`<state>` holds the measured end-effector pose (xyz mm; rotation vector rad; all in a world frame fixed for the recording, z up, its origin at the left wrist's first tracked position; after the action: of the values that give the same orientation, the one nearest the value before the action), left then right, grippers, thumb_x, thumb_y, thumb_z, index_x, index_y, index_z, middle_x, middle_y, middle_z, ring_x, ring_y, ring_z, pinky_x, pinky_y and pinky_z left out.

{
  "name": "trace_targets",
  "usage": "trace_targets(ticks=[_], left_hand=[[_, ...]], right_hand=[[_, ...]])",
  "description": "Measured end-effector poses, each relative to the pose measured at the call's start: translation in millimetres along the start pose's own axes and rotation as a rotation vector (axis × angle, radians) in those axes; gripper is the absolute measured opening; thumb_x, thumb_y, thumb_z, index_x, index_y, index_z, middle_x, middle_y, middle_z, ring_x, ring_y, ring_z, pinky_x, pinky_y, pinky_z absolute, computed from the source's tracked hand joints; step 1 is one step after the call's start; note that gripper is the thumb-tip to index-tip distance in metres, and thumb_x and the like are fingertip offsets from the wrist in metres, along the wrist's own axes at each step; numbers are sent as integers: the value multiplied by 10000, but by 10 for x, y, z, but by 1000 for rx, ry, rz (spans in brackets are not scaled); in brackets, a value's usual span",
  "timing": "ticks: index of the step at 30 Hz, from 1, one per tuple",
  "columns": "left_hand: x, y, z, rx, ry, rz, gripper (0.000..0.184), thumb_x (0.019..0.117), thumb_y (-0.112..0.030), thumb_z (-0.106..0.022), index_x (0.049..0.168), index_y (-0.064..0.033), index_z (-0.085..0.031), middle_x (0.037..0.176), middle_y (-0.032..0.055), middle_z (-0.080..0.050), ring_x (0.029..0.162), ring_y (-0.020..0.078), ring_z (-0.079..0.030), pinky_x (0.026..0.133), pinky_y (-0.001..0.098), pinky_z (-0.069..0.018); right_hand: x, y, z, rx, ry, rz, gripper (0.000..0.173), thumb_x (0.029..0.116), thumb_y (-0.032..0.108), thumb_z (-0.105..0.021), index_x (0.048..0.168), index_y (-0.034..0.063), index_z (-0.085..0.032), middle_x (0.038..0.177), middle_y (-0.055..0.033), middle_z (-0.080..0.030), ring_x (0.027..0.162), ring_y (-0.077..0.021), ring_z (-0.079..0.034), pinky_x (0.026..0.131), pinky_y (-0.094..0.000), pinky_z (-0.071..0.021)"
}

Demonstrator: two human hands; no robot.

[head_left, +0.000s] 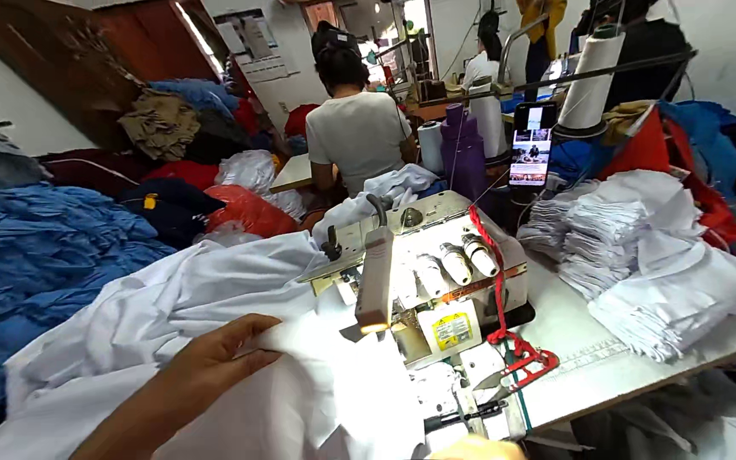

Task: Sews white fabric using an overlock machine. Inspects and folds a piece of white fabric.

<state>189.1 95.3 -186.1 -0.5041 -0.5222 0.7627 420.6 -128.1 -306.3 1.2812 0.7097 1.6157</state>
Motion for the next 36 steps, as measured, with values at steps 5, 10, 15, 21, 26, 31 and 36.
trace_targets(ticks=[5, 10, 15, 21, 26, 31, 36], left_hand=[[-161, -503, 65, -116, 193, -244, 78, 935, -254, -669, 918, -235, -743, 846, -173, -713, 797, -102, -649, 728, 89, -536], [-231, -712, -91, 30, 188, -340, 153, 968, -272, -626, 924, -177, -738, 844, -129, -697, 804, -84, -644, 733, 93, -534], [-331, -920, -19, -146, 314, -497, 208, 1034, -310, -559, 955, -166, -687, 869, -115, -645, 866, -102, -600, 774, 64, -488], [-274, -943, -200, -216, 364, -445, 200, 1042, -273, -550, 969, -149, -688, 861, -115, -665, 842, -106, -611, 761, 68, -506], [-170, -870, -571, -76, 247, -398, 200, 998, -173, -590, 863, -61, -686, 759, -59, -635, 740, -91, -580, 703, 62, -474], [-53, -728, -816, 42, 143, -392, 219, 951, -147, -595, 808, -34, -719, 743, -14, -634, 729, -43, -582, 695, 87, -458], [52, -617, -872, 67, 45, -293, 183, 931, -169, -610, 849, -91, -755, 778, -73, -668, 740, -77, -594, 692, 84, -471]], right_hand=[[351, 165, 140, 101, -112, 15, 228, 964, 11, -593, 1128, -53, -739, 1073, -172, -736, 905, -123, -696, 843, -251, -558], [623, 98, -71, 219, -113, 58, 387, 1002, 184, -599, 1319, -32, -648, 1328, -170, -655, 1140, -90, -662, 912, -228, -560], [785, 224, -171, 251, -126, 145, 473, 1001, 250, -623, 1365, -52, -607, 1347, -196, -640, 1069, -45, -659, 870, -171, -530], [744, 227, -339, 590, 194, -48, 507, 1023, 289, -584, 1395, -53, -538, 1245, -29, -677, 1071, 35, -627, 921, -185, -524], [381, -112, -439, 752, 51, -330, 91, 1014, 105, -568, 1007, 89, -657, 803, 123, -682, 688, 50, -619, 640, -159, -519], [195, -237, -388, 621, -123, -472, 60, 964, 25, -612, 1009, 37, -650, 817, 53, -705, 705, -19, -680, 654, -204, -570], [187, -252, -376, 551, -262, -484, 123, 966, 11, -615, 1085, -11, -637, 827, 13, -714, 707, -41, -696, 646, -211, -579]])
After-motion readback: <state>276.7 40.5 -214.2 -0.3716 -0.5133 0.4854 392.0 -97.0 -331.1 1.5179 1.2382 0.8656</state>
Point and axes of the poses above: each hand's wrist, its own x-axis towards the middle knuckle, its own z-axis out of the back of the hand, y = z × x, the point moved 6 cm from there along x, towards the middle knuckle
